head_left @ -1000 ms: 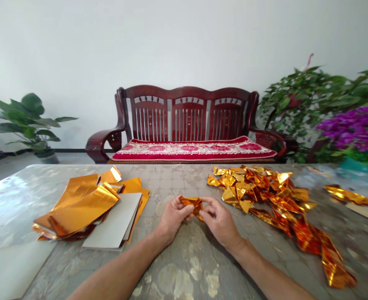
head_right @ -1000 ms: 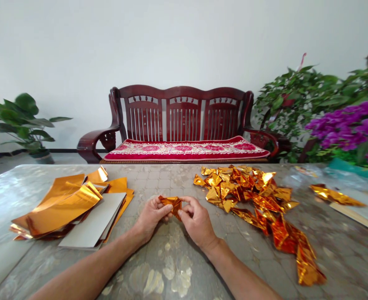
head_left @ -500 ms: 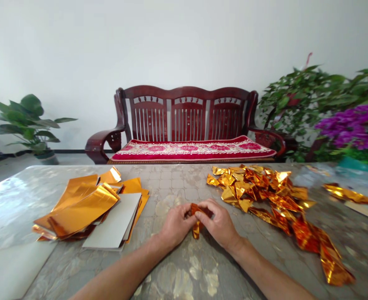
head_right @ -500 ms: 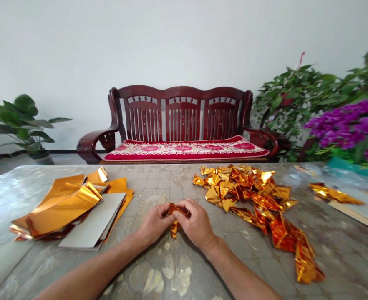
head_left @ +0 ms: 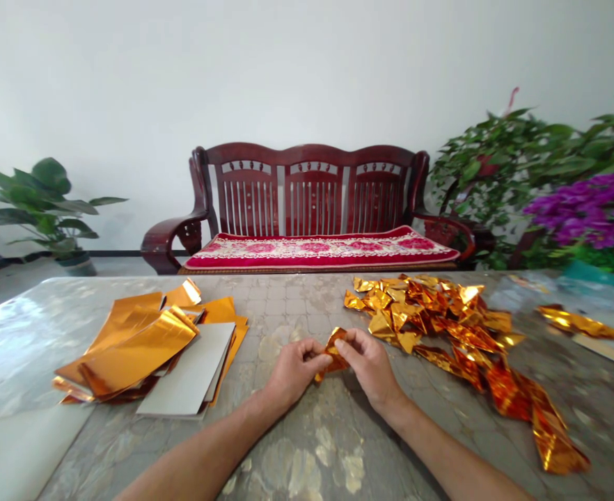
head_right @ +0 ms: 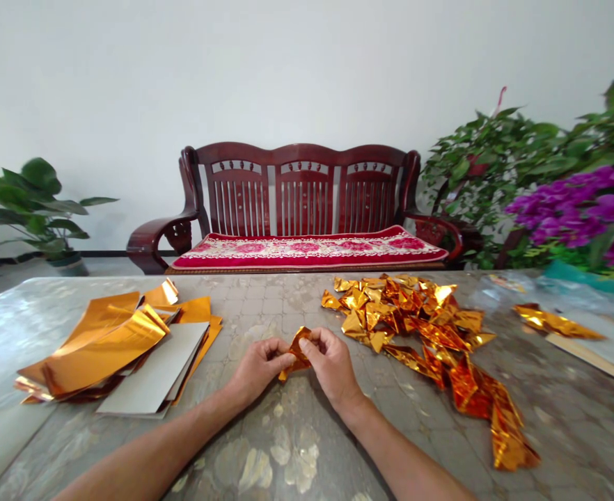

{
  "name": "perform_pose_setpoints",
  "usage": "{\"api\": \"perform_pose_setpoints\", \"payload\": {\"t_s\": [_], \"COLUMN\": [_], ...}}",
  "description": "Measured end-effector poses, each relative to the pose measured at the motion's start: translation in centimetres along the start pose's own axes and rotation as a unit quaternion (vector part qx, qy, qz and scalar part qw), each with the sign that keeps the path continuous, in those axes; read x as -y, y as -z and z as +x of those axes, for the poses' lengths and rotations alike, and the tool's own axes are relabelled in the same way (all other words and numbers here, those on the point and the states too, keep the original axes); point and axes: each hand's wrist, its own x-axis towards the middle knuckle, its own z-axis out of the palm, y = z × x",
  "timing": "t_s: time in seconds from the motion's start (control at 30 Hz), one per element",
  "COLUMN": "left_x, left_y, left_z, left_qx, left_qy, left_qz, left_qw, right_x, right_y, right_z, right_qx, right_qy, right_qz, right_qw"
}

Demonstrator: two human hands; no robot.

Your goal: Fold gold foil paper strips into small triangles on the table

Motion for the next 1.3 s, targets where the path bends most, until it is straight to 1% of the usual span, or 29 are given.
{"api": "perform_pose_setpoints", "payload": {"t_s": [0.07,0.1,0.17,0.2,0.23,0.27,0.3,0.33,0.4,0.5,0.6,0.67,0.77,0.83,0.9,0.97,1.03,1.13,1.3], "left_x": [-0.1,-0.2,-0.3,-0.4,-0.5,-0.6,-0.7,-0.8,-0.9,-1.2,-1.3,-1.2,-0.9,-0.7,-0.7,-0.8,-1.0,-1.2,-1.4], "left_y": [0.1,0.2,0.3,0.4,0.5,0.5,0.6,0.5,0.4,0.1,-0.2,-0.2,-0.3,-0.2,0.0,0.3,0.5,0.7,0.5], "left_z": [0.1,0.2,0.4,0.4,0.5,0.4,0.4,0.3,0.0,-0.4,-0.7,-0.8,-0.8,-0.9,-0.9,-0.9,-1.0,-1.0,-1.1], "left_qx": [-0.024,-0.039,-0.066,-0.074,-0.079,-0.082,-0.086,-0.087,-0.088,-0.073,-0.056,-0.039,-0.02,-0.039,-0.079,-0.111,-0.124,-0.119,-0.11], "left_qy": [0.004,0.006,0.017,0.025,0.031,0.034,0.033,0.03,0.022,0.025,0.036,0.034,0.008,-0.021,-0.074,-0.144,-0.19,-0.199,-0.175], "left_qz": [-0.007,-0.015,-0.044,-0.062,-0.08,-0.094,-0.104,-0.11,-0.117,-0.129,-0.142,-0.152,-0.16,-0.112,-0.012,0.082,0.128,0.15,0.149], "left_qw": [1.0,0.999,0.997,0.995,0.993,0.992,0.99,0.99,0.989,0.989,0.988,0.987,0.987,0.993,0.994,0.98,0.965,0.961,0.967], "right_x": [-0.1,-0.2,0.0,0.2,0.5,0.8,1.1,1.3,1.7,1.6,1.2,1.0,0.7,0.5,0.3,0.3,0.3,0.4,0.6], "right_y": [0.1,0.2,0.5,0.6,0.8,0.8,0.8,0.8,0.5,0.2,0.2,0.2,0.1,0.0,-0.2,-0.3,-0.4,-0.6,-1.0], "right_z": [0.0,0.0,-0.1,-0.3,-0.4,-0.6,-0.8,-0.9,-1.1,-1.1,-1.1,-1.1,-1.2,-1.2,-1.0,-0.9,-0.8,-0.9,-1.1], "right_qx": [-0.012,-0.031,-0.074,-0.084,-0.073,-0.036,0.001,0.024,0.039,0.047,0.048,0.044,0.026,0.012,0.005,0.001,-0.001,0.004,0.01], "right_qy": [0.007,0.02,0.081,0.126,0.186,0.243,0.28,0.304,0.316,0.314,0.315,0.303,0.238,0.172,0.114,0.076,0.061,0.051,0.04], "right_qz": [-0.009,-0.028,-0.101,-0.154,-0.207,-0.248,-0.28,-0.303,-0.339,-0.363,-0.355,-0.341,-0.305,-0.265,-0.216,-0.176,-0.154,-0.139,-0.119], "right_qw": [1.0,0.999,0.989,0.976,0.958,0.937,0.918,0.903,0.885,0.876,0.879,0.889,0.922,0.949,0.97,0.981,0.986,0.989,0.992]}}
